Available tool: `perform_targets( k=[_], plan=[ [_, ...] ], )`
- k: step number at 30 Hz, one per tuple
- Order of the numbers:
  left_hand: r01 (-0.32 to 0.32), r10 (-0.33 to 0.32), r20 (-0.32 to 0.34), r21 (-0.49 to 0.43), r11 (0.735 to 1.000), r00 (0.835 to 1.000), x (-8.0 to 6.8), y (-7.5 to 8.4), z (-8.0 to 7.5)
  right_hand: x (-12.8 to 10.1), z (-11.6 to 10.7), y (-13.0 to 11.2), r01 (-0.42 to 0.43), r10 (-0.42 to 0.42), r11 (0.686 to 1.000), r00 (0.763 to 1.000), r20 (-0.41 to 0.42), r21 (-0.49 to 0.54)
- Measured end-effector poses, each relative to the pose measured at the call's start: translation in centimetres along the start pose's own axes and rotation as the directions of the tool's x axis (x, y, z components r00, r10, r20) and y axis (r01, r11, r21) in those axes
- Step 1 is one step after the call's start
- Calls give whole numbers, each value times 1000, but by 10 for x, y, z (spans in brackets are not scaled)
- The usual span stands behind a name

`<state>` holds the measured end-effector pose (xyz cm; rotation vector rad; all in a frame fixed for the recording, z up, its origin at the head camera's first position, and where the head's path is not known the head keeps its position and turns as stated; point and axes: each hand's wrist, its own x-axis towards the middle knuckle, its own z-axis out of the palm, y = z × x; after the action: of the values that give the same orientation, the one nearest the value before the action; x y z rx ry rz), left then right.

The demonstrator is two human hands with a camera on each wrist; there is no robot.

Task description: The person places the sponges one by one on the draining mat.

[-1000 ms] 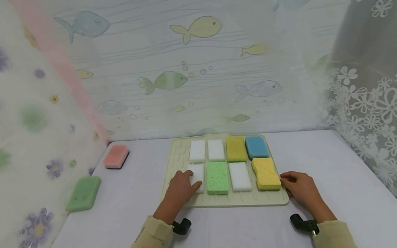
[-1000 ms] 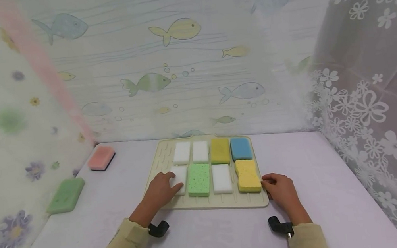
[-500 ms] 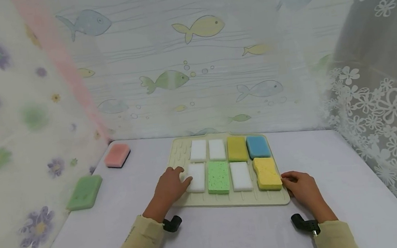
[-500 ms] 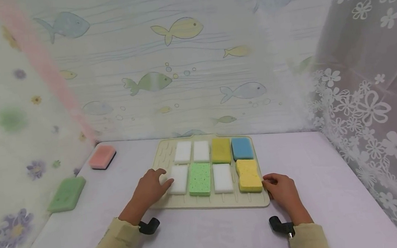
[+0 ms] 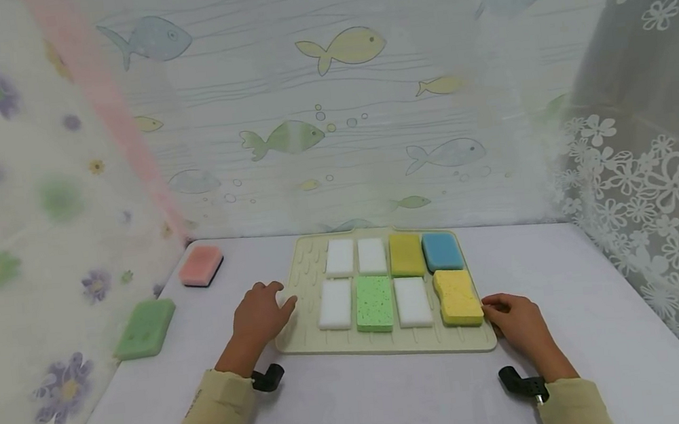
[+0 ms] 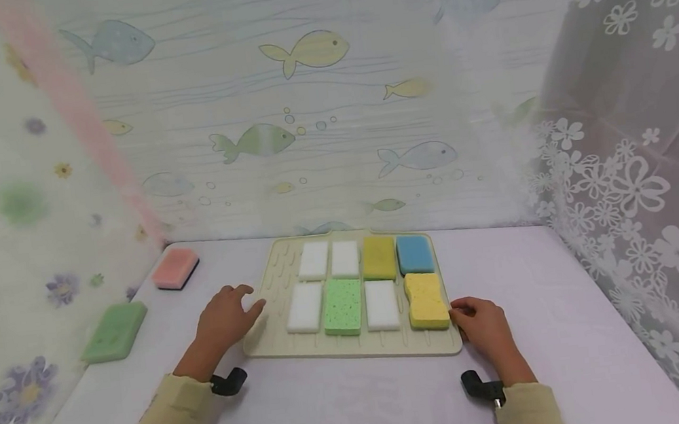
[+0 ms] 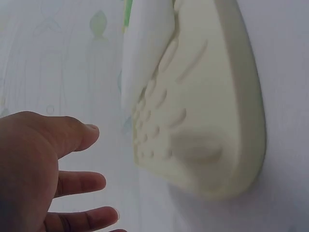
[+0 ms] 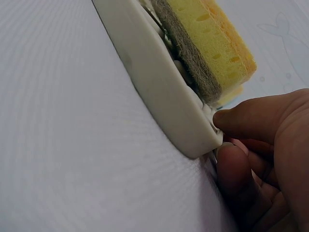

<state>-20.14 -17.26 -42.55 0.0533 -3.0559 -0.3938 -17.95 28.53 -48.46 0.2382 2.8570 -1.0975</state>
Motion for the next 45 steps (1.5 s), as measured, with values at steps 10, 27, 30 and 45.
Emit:
perform_targets(
  k=[10,27,30,45],
  plan=[
    [40,-37,-39,90,995,999,5,-33,-12,-3,-2,-2,8,-8,1000,1000,-1,-5],
    [148,-142,-64,103,984,988,6,-88,-27,-3,-2,-1,-1,1,1000,1000,8,13],
    [162,-158,-49,88,983,986,5,-96,-30,-2,-2,-1,0,0,1000,1000,6,13],
    [268,-271,25,72,961,962,3,-132,-45,-2,-1,-1,3,-3,1000,1000,-4,23]
  ],
)
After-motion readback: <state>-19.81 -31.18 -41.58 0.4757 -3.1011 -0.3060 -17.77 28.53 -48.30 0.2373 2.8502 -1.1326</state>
